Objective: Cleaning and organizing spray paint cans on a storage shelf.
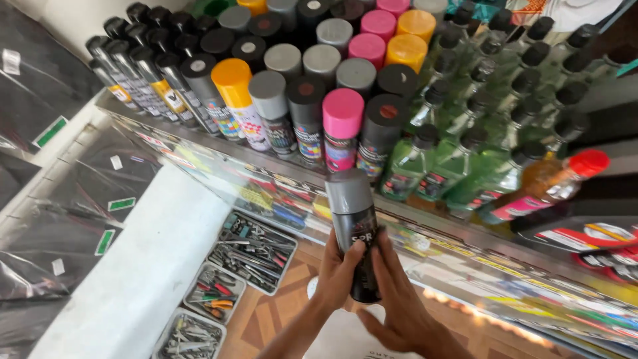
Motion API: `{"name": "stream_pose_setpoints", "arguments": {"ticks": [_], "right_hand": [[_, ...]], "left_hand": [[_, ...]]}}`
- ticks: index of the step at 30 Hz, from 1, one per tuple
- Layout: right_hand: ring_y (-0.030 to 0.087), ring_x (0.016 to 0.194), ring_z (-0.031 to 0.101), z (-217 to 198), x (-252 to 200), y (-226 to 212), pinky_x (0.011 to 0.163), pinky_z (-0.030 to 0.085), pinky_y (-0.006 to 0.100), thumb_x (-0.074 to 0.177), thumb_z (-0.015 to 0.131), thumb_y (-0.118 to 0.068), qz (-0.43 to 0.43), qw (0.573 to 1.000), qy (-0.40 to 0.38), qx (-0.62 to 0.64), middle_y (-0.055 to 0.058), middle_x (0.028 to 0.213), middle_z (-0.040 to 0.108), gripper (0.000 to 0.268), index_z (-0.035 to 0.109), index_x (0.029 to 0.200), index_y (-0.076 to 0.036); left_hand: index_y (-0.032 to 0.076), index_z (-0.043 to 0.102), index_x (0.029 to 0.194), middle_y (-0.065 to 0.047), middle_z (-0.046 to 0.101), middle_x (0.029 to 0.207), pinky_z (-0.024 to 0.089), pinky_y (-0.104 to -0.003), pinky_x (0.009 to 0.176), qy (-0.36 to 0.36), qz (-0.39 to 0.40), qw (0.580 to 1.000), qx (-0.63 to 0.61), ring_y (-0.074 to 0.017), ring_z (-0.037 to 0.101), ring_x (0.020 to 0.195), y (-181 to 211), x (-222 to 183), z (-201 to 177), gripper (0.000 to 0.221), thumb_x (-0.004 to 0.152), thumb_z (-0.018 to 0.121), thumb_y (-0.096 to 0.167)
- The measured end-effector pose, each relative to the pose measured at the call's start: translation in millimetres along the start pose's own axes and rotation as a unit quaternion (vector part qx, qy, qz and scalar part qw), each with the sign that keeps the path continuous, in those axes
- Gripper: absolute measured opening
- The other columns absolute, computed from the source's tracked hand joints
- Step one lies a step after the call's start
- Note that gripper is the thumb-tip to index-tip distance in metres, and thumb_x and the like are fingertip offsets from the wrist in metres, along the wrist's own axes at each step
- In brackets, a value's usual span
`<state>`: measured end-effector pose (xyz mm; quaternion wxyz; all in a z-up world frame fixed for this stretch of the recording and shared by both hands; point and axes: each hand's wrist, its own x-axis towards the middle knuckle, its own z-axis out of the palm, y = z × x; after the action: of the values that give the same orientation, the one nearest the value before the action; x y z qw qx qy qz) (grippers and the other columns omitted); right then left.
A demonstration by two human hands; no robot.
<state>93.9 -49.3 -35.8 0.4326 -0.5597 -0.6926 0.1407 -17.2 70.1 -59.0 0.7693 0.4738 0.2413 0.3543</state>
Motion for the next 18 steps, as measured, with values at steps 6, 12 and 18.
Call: {"name": "stream_pose_setpoints", "arguments": {"ticks": [6, 12, 18], "right_hand": [[0.053, 0.161, 0.005, -43, -9, -7, 0.128, 0.02, 0.06, 0.091, 0.061, -0.023, -0.024, 0.999, 0.047, -0.004, 0.037, 0.169, -0.001, 0.092, 0.008, 0.159, 0.01], [0.051, 0.16, -0.001, -28, -95, 7, 0.126, 0.018, 0.061, 0.083, 0.068, -0.021, 0.004, 0.999, -0.015, 0.037, 0.035, 0.17, -0.006, 0.105, 0.002, 0.16, 0.007], [0.048, 0.162, -0.001, -58, -57, 2, 0.127, 0.013, 0.059, 0.081, 0.06, -0.024, 0.049, 0.992, 0.021, 0.112, 0.029, 0.173, -0.003, 0.103, 0.002, 0.162, 0.003]], "left_hand": [[0.006, 0.04, 0.154, -0.015, 0.062, 0.139, 0.049, -0.037, 0.103, 0.023, -0.043, 0.998, 0.05, -0.0224, 0.059, 0.121, -25, -33, 53, 0.066, 0.097, 0.059, 0.032], [0.002, 0.043, 0.151, -0.012, 0.063, 0.134, 0.045, -0.032, 0.101, 0.045, 0.04, 0.997, 0.054, -0.0171, 0.057, 0.115, -24, -52, 74, 0.054, 0.105, 0.051, 0.028], [0.007, 0.037, 0.156, -0.014, 0.059, 0.141, 0.046, -0.037, 0.106, 0.053, -0.032, 0.997, 0.039, -0.0224, 0.057, 0.124, -50, -78, 92, 0.064, 0.099, 0.057, 0.029]]}}
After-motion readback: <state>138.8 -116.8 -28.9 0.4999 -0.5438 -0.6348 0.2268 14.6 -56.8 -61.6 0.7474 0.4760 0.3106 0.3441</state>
